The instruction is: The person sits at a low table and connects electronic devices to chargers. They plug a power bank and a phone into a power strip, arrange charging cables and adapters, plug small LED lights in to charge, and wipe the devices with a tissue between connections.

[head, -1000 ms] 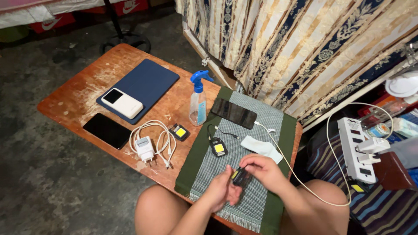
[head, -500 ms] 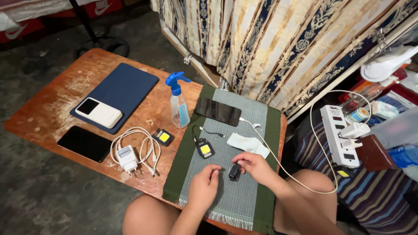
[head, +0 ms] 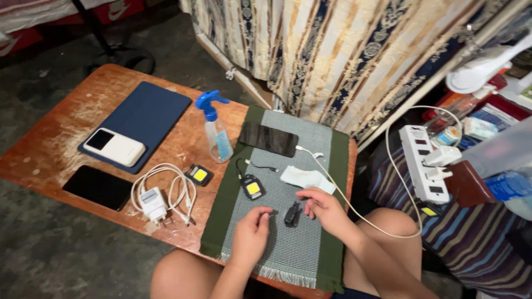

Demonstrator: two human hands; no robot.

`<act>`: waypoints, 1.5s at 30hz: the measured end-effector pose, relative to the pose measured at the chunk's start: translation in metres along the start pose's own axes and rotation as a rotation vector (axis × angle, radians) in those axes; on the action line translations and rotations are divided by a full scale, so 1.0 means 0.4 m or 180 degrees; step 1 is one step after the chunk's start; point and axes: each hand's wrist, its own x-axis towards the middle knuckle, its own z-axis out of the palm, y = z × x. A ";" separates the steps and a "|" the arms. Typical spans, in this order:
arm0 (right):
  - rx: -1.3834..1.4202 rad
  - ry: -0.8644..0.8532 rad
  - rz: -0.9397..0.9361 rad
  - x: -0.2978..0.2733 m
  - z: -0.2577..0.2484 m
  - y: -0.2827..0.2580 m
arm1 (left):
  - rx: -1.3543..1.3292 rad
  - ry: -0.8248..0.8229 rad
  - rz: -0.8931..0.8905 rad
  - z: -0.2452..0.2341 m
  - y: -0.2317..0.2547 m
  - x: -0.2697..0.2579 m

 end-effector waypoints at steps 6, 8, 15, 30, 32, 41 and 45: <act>-0.0079 0.0573 -0.0243 -0.111 -0.060 -0.038 | -0.0416 0.0132 0.0441 0.048 0.012 -0.010; 0.0030 0.0764 -0.0324 -0.157 -0.099 -0.041 | -0.0470 -0.0089 0.0285 0.083 0.044 -0.021; 0.0124 0.1940 -0.0683 -0.327 -0.307 -0.024 | -0.0129 -0.0824 0.0557 0.284 0.229 -0.014; -0.1325 0.2569 -0.0375 -0.270 -0.776 -0.032 | 0.0093 -0.1547 0.1205 0.790 0.403 0.153; -0.1595 0.2405 -0.0356 -0.247 -0.792 -0.033 | 0.0239 -0.1153 0.1415 0.839 0.412 0.176; -0.1878 0.1893 -0.0447 -0.220 -0.797 -0.061 | 0.0203 -0.0878 0.2254 0.897 0.434 0.263; -0.1950 0.1841 -0.0301 -0.217 -0.797 -0.070 | 0.0170 -0.0852 0.2743 0.922 0.432 0.287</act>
